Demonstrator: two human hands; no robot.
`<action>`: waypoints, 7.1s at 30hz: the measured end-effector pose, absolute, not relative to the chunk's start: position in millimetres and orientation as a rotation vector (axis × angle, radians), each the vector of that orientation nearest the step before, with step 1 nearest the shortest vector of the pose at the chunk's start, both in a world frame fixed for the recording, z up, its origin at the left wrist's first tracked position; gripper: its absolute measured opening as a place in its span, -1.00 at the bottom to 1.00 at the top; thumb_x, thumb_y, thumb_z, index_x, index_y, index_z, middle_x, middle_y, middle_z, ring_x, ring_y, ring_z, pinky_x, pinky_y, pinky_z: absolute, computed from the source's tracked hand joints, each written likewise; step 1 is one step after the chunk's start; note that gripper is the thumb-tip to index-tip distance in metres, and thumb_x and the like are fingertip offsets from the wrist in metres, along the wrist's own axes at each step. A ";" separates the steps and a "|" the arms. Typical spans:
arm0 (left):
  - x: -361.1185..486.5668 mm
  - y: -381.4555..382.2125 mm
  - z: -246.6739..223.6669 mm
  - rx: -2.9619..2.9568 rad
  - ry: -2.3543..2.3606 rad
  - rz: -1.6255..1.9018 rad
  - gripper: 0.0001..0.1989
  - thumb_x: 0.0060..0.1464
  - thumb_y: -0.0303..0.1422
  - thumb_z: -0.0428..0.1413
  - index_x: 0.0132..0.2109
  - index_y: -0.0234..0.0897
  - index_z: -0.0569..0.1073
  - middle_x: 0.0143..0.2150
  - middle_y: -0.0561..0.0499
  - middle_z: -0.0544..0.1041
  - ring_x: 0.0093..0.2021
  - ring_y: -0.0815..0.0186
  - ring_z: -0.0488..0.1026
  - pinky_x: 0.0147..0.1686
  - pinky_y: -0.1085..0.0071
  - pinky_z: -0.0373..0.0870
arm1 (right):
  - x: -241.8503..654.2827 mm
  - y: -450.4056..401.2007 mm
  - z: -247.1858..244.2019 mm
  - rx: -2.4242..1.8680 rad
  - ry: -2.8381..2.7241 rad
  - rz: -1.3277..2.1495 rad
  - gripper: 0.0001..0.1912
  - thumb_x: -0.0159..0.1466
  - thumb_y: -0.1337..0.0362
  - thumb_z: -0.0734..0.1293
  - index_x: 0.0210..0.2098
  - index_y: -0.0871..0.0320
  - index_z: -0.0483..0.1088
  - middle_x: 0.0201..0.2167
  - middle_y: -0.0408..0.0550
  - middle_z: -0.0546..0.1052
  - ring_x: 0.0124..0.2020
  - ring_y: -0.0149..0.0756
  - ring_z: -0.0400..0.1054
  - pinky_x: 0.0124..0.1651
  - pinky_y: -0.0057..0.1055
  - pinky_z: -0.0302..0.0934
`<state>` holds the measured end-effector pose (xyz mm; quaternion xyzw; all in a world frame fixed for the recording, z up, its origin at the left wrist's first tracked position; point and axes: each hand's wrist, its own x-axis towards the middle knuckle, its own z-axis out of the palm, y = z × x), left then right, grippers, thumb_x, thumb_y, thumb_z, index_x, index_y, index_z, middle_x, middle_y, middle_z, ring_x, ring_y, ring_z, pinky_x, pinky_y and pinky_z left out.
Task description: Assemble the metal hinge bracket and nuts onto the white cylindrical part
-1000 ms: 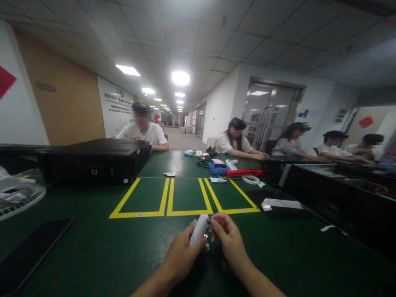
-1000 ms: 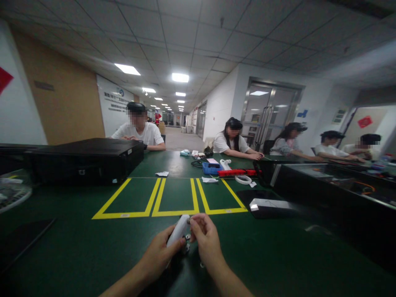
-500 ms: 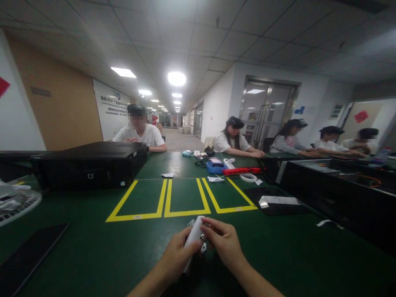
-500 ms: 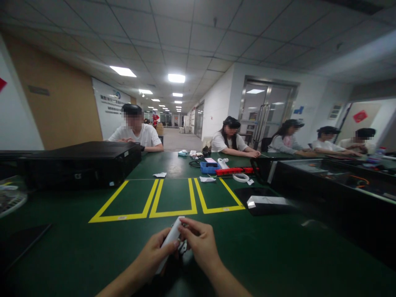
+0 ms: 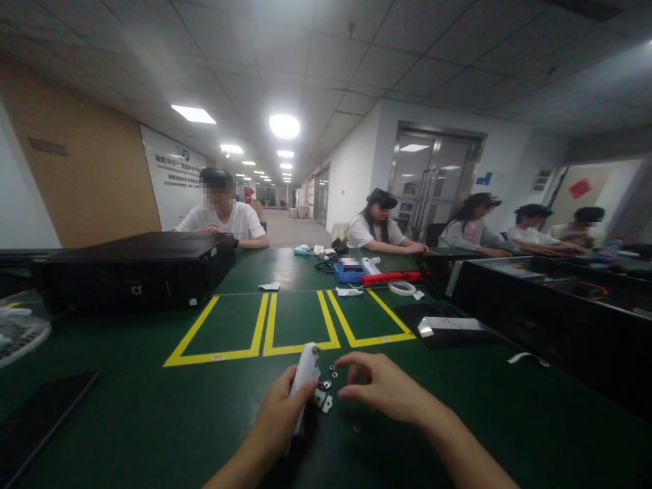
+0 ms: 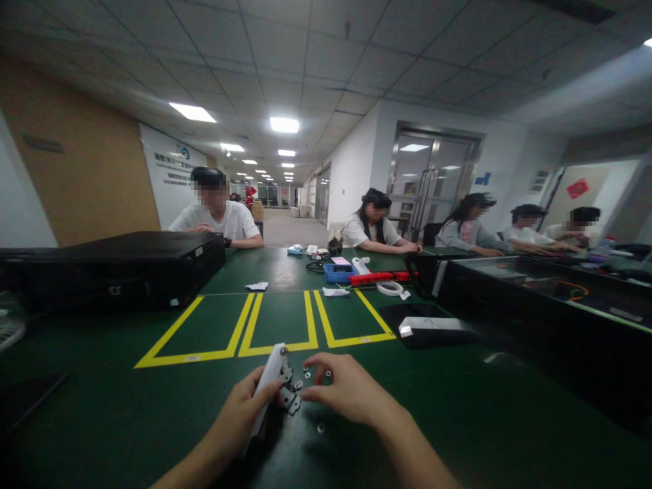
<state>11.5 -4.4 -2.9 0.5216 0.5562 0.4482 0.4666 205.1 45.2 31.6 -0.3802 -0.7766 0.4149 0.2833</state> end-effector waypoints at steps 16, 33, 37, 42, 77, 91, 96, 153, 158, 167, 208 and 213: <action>13.6 -6.8 -3.4 1.421 1.386 1.015 -0.49 -0.03 -0.12 0.02 -0.03 -0.42 0.33 -0.40 0.00 0.45 -0.63 0.42 0.26 -0.67 0.49 0.19 | 213.7 48.0 20.2 -1.243 -2.280 1.380 -0.90 -0.03 0.44 0.36 -0.57 0.15 0.52 -0.67 -0.18 0.43 -0.72 -0.46 0.21 -0.73 -0.65 0.06; 12.1 -5.7 -9.3 1.441 1.351 1.073 -0.57 0.00 -0.18 0.03 -0.05 -0.38 0.37 -0.41 0.02 0.45 -0.61 0.43 0.30 -0.70 0.55 0.20 | 176.7 48.0 11.8 -0.813 -1.529 1.366 -0.54 -0.08 -0.06 0.50 -0.50 0.22 0.41 -0.51 -0.10 0.42 -0.52 -0.33 0.30 -0.61 -0.54 0.16; 12.0 -5.5 -7.2 1.436 1.337 1.063 -0.54 -0.01 -0.16 0.03 -0.03 -0.40 0.36 -0.40 0.01 0.44 -0.60 0.41 0.31 -0.70 0.55 0.19 | 174.6 44.7 12.8 -0.816 -1.454 1.365 -0.57 -0.06 -0.05 0.50 -0.48 0.21 0.44 -0.42 -0.05 0.46 -0.47 -0.29 0.34 -0.55 -0.50 0.23; 13.0 -7.2 -4.6 1.462 1.352 1.047 -0.57 -0.05 -0.19 0.05 -0.07 -0.37 0.39 -0.40 0.01 0.47 -0.57 0.41 0.30 -0.66 0.55 0.20 | 176.6 44.4 13.5 -0.809 -1.430 1.378 -0.59 -0.05 -0.02 0.51 -0.49 0.22 0.45 -0.31 -0.01 0.47 -0.42 -0.27 0.36 -0.52 -0.50 0.26; 13.2 -3.4 -10.4 1.409 1.366 1.074 -0.58 -0.02 -0.18 0.03 -0.10 -0.42 0.36 -0.45 0.05 0.40 -0.62 0.43 0.27 -0.71 0.53 0.20 | 158.7 38.3 -11.5 -0.891 -1.745 0.603 -0.71 0.28 0.11 0.24 -0.22 0.13 0.52 -0.29 0.00 0.51 -0.26 -0.18 0.39 -0.19 -0.37 0.26; 13.6 -0.9 -12.1 1.286 1.389 1.136 -0.55 -0.05 -0.13 0.03 -0.11 -0.40 0.36 -0.46 0.02 0.44 -0.64 0.42 0.30 -0.73 0.54 0.19 | 190.6 62.1 -6.6 -1.162 -2.154 0.586 -0.84 0.22 0.28 0.28 -0.28 0.10 0.51 -0.34 -0.10 0.46 -0.29 -0.25 0.35 -0.26 -0.44 0.17; 14.6 -3.0 -9.9 1.357 1.394 1.109 -0.58 -0.06 -0.20 0.06 -0.09 -0.39 0.38 -0.40 0.00 0.45 -0.63 0.45 0.29 -0.71 0.54 0.19 | 185.4 65.1 -12.0 -1.324 -2.194 0.564 -0.88 0.20 0.29 0.33 -0.30 0.10 0.52 -0.33 -0.10 0.45 -0.25 -0.24 0.35 -0.23 -0.45 0.15; 11.3 -7.6 -5.4 1.584 1.325 1.076 -0.66 0.01 -0.22 0.06 -0.13 -0.36 0.45 -0.33 -0.02 0.51 -0.34 0.29 0.38 -0.37 0.47 0.25 | 158.5 38.3 -6.4 -0.762 -1.382 1.227 -0.56 0.07 -0.08 0.41 -0.37 0.21 0.47 -0.63 -0.17 0.35 -0.67 -0.44 0.14 -0.61 -0.52 0.06; 13.0 -7.8 -2.3 1.487 1.318 1.083 -0.66 -0.03 -0.23 0.06 -0.14 -0.35 0.44 -0.40 0.03 0.48 -0.38 0.31 0.36 -0.41 0.48 0.24 | 162.7 37.8 -6.4 -0.742 -1.704 0.642 -0.75 0.27 0.12 0.27 -0.32 0.12 0.51 -0.51 -0.10 0.43 -0.55 -0.34 0.29 -0.46 -0.45 0.19; 8.4 -4.9 -5.9 1.357 1.176 1.138 -0.61 -0.12 -0.14 0.11 -0.22 -0.39 0.42 -0.43 0.02 0.46 -0.43 0.33 0.36 -0.42 0.45 0.26 | 157.3 46.8 -18.8 -0.874 -1.702 0.822 -0.58 0.18 0.05 0.32 -0.11 0.21 0.49 -0.68 -0.19 0.36 -0.67 -0.36 0.20 -0.58 -0.48 0.12; 12.9 -5.9 -5.2 1.333 1.387 1.159 -0.56 -0.07 -0.14 0.03 -0.12 -0.39 0.39 -0.43 0.00 0.45 -0.54 0.36 0.32 -0.63 0.50 0.18 | 184.3 59.7 -4.8 -1.146 -1.954 0.839 -0.83 0.15 0.18 0.32 -0.42 0.16 0.46 -0.47 -0.12 0.44 -0.44 -0.29 0.30 -0.40 -0.46 0.12; 13.0 -4.4 -5.1 1.352 1.401 1.169 -0.58 -0.08 -0.14 0.04 -0.15 -0.38 0.40 -0.40 -0.03 0.46 -0.49 0.34 0.36 -0.55 0.48 0.23 | 183.1 60.2 1.5 -0.971 -1.437 1.317 -0.47 -0.04 -0.13 0.43 -0.35 0.23 0.47 -0.67 -0.19 0.33 -0.62 -0.40 0.15 -0.59 -0.53 0.02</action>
